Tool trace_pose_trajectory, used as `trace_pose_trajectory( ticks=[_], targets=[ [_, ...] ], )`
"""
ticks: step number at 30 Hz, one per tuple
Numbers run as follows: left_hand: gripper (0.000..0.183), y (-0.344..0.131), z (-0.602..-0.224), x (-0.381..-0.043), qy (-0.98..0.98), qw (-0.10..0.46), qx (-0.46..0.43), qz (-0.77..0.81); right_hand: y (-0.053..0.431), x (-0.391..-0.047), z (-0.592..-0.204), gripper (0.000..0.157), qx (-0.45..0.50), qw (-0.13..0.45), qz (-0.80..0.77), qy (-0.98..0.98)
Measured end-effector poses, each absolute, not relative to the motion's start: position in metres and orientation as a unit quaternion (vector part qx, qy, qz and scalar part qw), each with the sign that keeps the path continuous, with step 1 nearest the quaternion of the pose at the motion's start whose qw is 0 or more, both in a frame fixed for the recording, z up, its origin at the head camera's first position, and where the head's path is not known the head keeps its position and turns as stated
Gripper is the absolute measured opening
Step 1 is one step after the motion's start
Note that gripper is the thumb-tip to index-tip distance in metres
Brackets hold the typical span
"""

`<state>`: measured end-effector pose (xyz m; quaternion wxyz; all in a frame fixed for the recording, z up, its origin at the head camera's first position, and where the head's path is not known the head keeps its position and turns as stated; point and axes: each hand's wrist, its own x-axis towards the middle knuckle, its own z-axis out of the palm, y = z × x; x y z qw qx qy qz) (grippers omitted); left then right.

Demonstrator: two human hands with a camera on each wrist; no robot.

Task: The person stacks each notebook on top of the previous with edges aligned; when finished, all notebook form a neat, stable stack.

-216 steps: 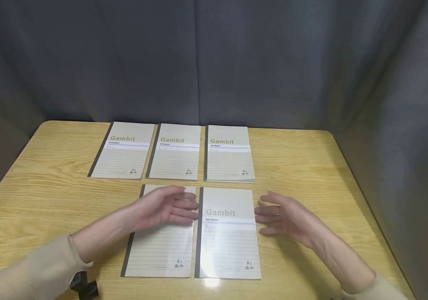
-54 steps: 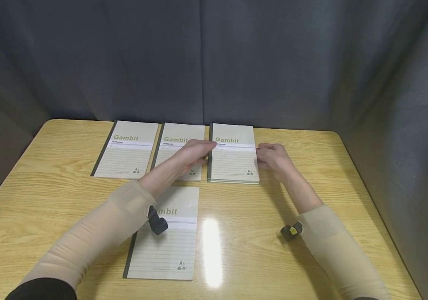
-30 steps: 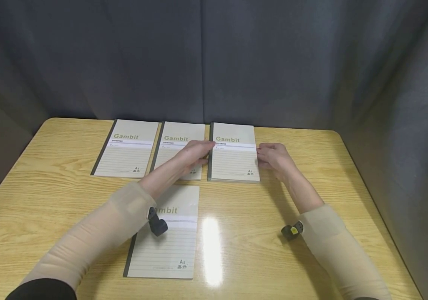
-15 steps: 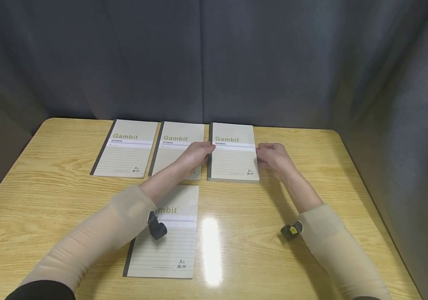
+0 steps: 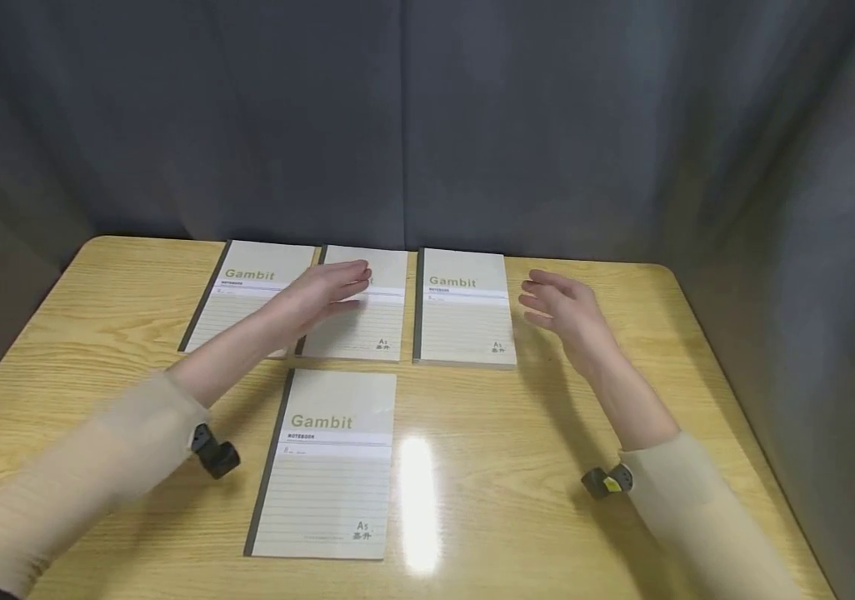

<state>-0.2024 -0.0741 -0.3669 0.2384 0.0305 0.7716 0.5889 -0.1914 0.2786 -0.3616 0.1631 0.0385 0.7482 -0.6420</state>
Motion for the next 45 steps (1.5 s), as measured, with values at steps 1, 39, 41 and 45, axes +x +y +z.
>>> trace_pose_trajectory(
  ticks=[1, 39, 41, 45],
  targets=[
    [0.068, -0.084, -0.366, -0.198, 0.774, 0.24, 0.035, 0.585, 0.277, -0.186, -0.362, 0.06, 0.036, 0.166, -0.65, 0.741],
    [0.064, -0.167, -0.392, -0.075, 0.679, 0.308, -0.067, 0.663, 0.162, -0.088, -0.388, 0.068, 0.047, 0.392, -0.674, 0.624],
    [0.062, -0.167, -0.393, -0.075, 0.682, 0.304, -0.07, 0.662, 0.162, -0.088, -0.389, 0.064, 0.047, 0.393, -0.67, 0.628],
    [0.058, -0.166, -0.394, -0.076, 0.689, 0.298, -0.074, 0.657, 0.162, -0.087, -0.39, 0.056, 0.043, 0.394, -0.66, 0.638]
  ],
)
